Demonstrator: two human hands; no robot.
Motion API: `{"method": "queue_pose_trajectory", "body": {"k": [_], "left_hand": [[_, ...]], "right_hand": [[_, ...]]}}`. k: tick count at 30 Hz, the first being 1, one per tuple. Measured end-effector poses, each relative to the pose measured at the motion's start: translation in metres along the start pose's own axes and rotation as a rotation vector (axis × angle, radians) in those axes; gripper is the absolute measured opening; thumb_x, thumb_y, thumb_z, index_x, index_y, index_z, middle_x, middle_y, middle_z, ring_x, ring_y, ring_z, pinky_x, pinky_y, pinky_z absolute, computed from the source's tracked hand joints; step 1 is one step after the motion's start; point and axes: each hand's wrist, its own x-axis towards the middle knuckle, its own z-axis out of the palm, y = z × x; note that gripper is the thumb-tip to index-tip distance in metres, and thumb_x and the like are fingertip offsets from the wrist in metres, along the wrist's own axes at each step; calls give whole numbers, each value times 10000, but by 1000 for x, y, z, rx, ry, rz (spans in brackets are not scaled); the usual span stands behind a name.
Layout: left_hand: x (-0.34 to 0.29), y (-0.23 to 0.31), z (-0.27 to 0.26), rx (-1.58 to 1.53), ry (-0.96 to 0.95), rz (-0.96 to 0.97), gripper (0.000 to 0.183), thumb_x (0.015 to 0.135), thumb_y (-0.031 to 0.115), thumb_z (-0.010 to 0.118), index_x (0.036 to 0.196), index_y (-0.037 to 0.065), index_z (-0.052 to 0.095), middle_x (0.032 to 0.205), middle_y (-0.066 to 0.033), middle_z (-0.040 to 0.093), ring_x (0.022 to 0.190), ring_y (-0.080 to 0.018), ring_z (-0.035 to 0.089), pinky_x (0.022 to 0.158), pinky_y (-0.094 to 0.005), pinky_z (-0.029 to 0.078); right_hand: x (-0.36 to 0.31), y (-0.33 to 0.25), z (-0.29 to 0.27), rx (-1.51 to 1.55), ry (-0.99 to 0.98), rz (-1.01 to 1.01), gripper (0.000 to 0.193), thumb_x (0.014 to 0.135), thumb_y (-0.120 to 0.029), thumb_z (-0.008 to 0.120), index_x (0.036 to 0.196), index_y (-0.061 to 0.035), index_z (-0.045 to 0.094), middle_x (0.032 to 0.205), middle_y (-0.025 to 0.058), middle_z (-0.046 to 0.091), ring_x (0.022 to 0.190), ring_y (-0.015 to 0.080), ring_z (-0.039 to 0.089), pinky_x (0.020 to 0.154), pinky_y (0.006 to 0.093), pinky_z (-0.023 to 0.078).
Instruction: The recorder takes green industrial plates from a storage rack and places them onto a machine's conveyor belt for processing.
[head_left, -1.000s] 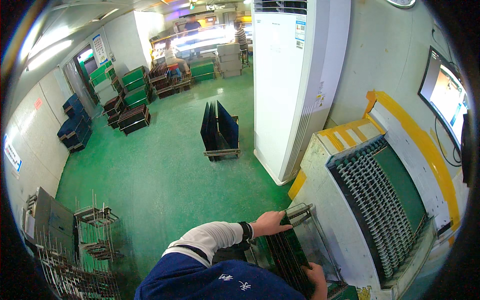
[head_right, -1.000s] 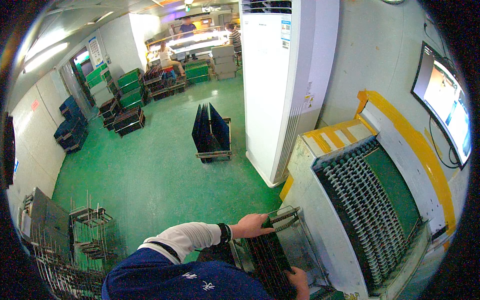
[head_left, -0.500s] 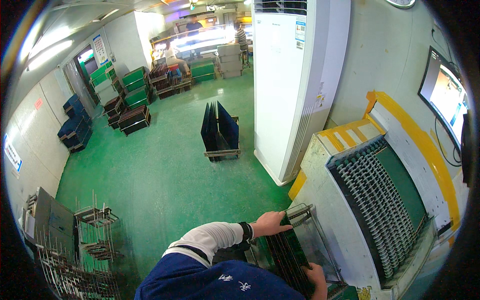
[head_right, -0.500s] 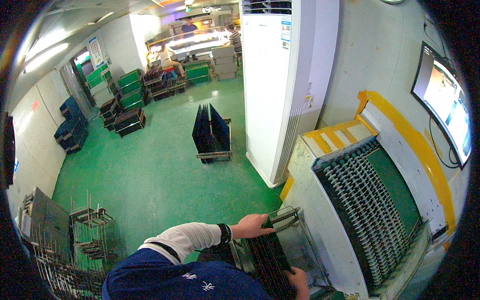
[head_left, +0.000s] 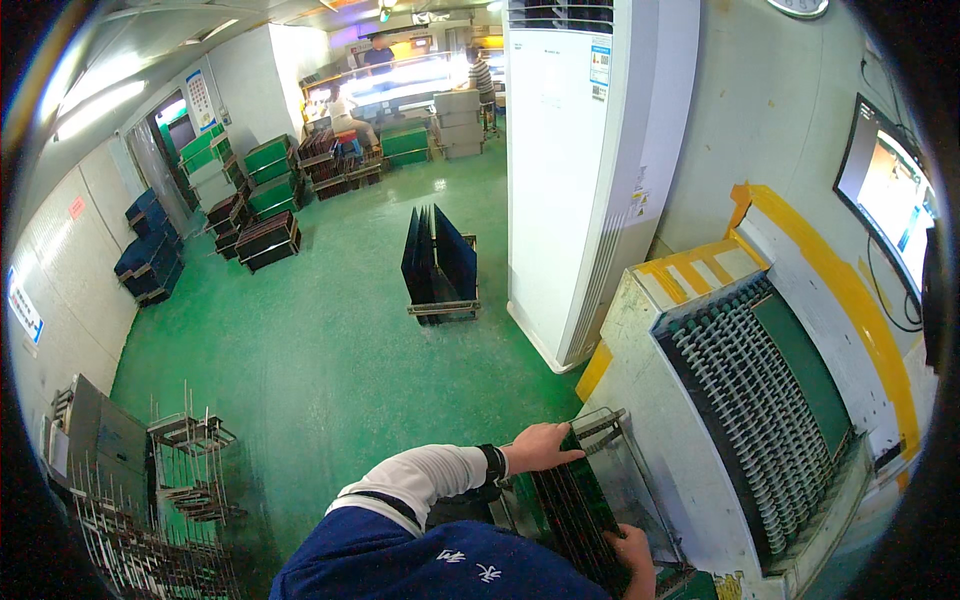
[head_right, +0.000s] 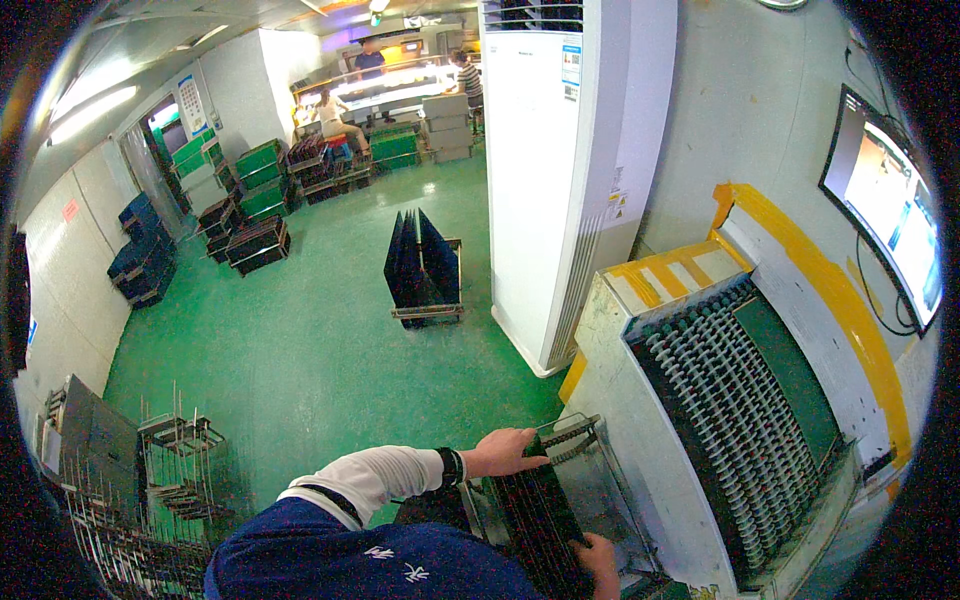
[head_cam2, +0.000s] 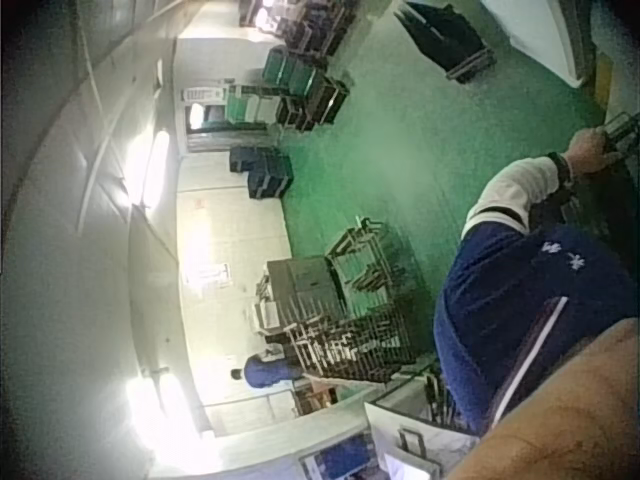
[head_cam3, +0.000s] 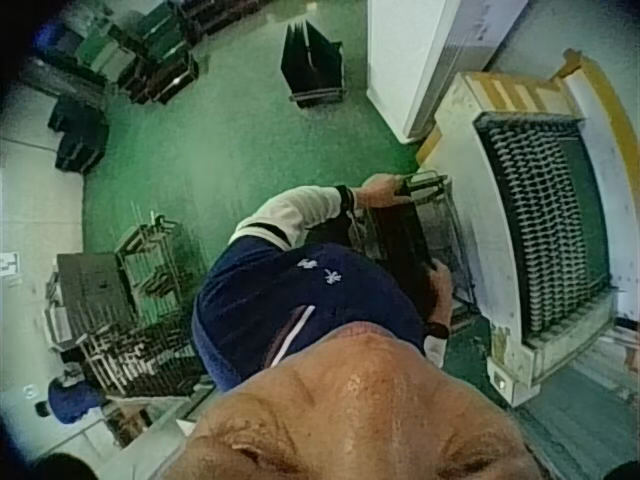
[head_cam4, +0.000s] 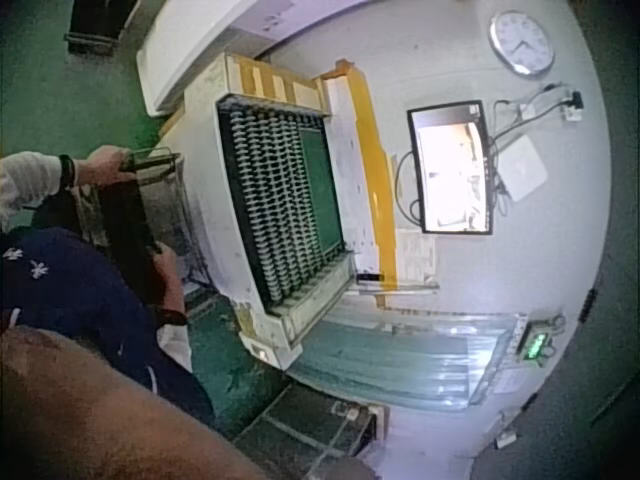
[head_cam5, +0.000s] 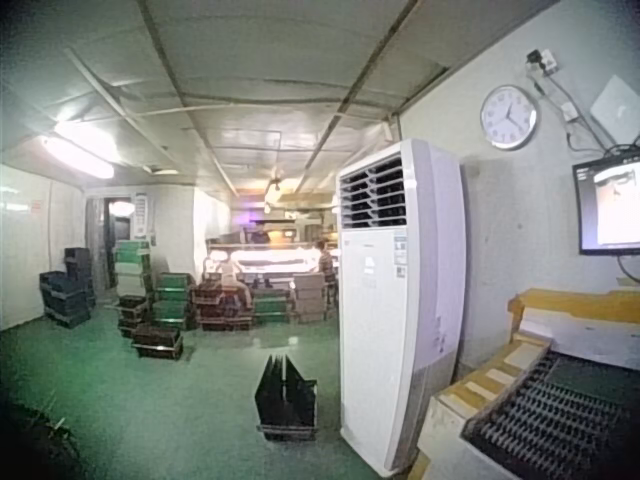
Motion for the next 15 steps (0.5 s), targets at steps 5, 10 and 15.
{"method": "queue_pose_trajectory", "body": {"k": [5, 10, 15], "left_hand": [[0, -1, 2, 0, 13, 1, 679, 952, 605, 599, 1124, -52, 569, 1030, -269, 681, 1001, -450, 657, 876, -521, 516], [-2, -4, 3, -2, 30, 7, 667, 951, 606, 599, 1087, -46, 568, 999, -269, 677, 984, -451, 657, 864, -523, 517], [0, -4, 6, 2, 39, 22, 659, 950, 604, 601, 1065, -44, 567, 980, -268, 677, 971, -453, 659, 856, -525, 519]], "right_hand": [[2, 8, 3, -3, 3, -33, 333, 853, -262, 774, 1075, -14, 755, 898, 146, 754, 828, 218, 703, 788, 364, 520], [-3, -8, 0, 15, 7, -44, 328, 852, -253, 773, 1072, -10, 752, 888, 152, 746, 816, 209, 698, 765, 367, 516], [-7, -1, 4, 28, 69, -61, 334, 824, -262, 794, 1048, -16, 761, 874, 166, 745, 794, 240, 711, 739, 379, 515]]}}
